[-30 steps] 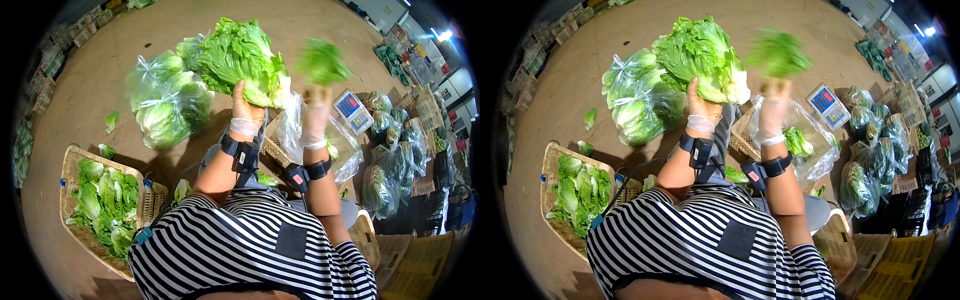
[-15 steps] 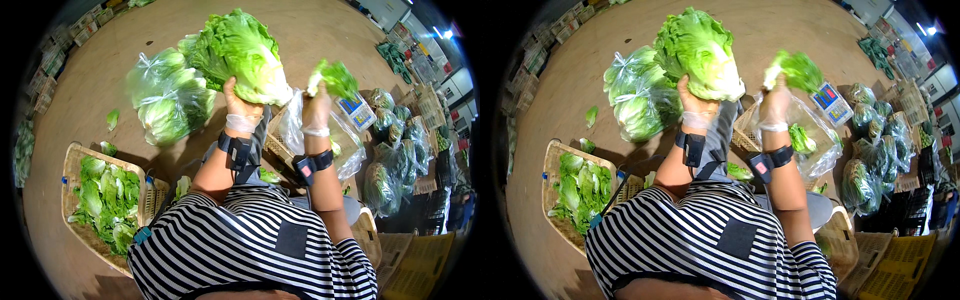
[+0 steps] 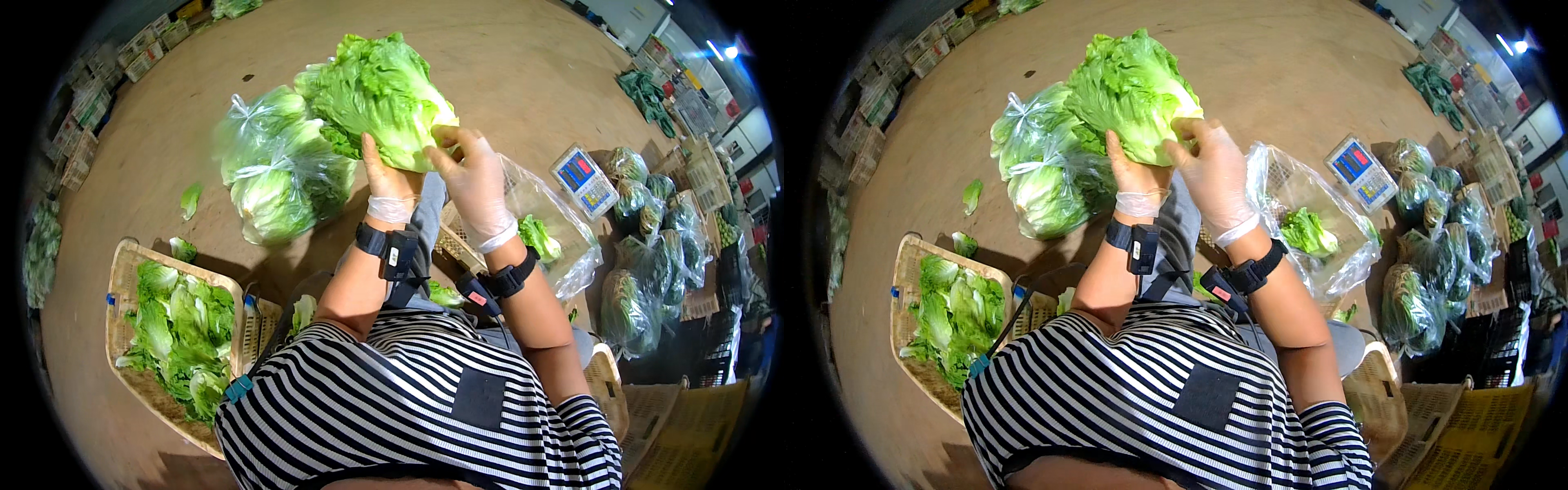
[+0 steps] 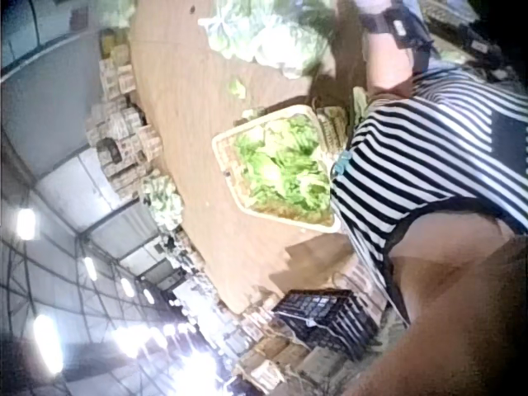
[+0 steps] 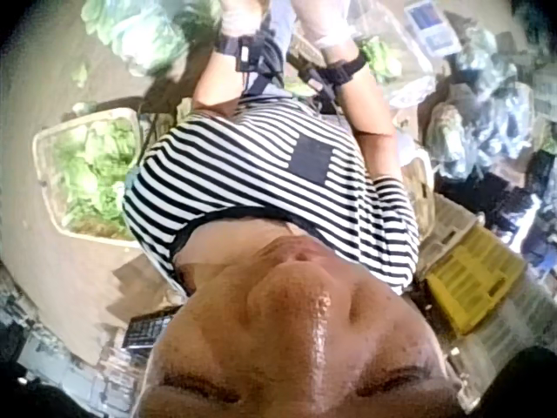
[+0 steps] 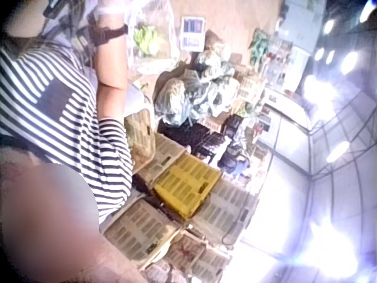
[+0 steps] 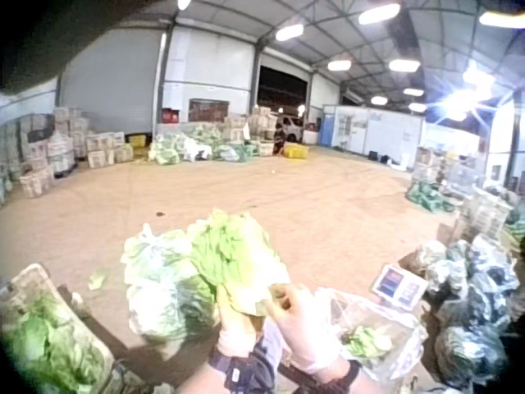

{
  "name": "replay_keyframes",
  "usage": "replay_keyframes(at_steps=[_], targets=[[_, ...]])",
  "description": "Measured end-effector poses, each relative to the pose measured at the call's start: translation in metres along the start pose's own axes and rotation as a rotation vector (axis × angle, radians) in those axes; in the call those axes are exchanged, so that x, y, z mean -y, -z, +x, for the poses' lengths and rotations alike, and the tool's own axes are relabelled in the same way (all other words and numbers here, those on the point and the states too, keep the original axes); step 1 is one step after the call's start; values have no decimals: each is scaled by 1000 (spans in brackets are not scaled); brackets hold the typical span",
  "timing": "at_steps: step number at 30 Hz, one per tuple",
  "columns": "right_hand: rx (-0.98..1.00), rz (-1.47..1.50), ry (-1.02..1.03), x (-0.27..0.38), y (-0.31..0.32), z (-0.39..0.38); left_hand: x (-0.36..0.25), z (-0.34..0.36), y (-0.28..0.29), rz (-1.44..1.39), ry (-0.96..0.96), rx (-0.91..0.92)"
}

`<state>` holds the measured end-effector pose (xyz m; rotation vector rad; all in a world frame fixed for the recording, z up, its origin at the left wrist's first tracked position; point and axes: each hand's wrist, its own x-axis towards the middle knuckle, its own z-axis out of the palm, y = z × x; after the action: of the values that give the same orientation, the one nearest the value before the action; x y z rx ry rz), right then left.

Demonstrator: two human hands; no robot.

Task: The person bags heads of lettuce by hand. They pick up individual heads of lettuce from a plastic basket and place them into plastic bags.

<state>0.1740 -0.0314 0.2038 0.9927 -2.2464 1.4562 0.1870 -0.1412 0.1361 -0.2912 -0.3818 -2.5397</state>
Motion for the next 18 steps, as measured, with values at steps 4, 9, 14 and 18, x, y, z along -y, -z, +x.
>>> replay_keyframes(at_steps=[4, 9, 14, 18], targets=[[-46, -171, 69, -2, 4, -4, 3, -2, -10, -100, 29, 54], [-118, -66, 73, -11, 6, -5, 6, -8, -8, -38, 80, 80], [42, -165, 64, -11, 11, -3, 6, -12, -22, 140, 79, 34], [359, -270, 607, 2, 8, -22, 5, -10, -25, 59, 138, -137]])
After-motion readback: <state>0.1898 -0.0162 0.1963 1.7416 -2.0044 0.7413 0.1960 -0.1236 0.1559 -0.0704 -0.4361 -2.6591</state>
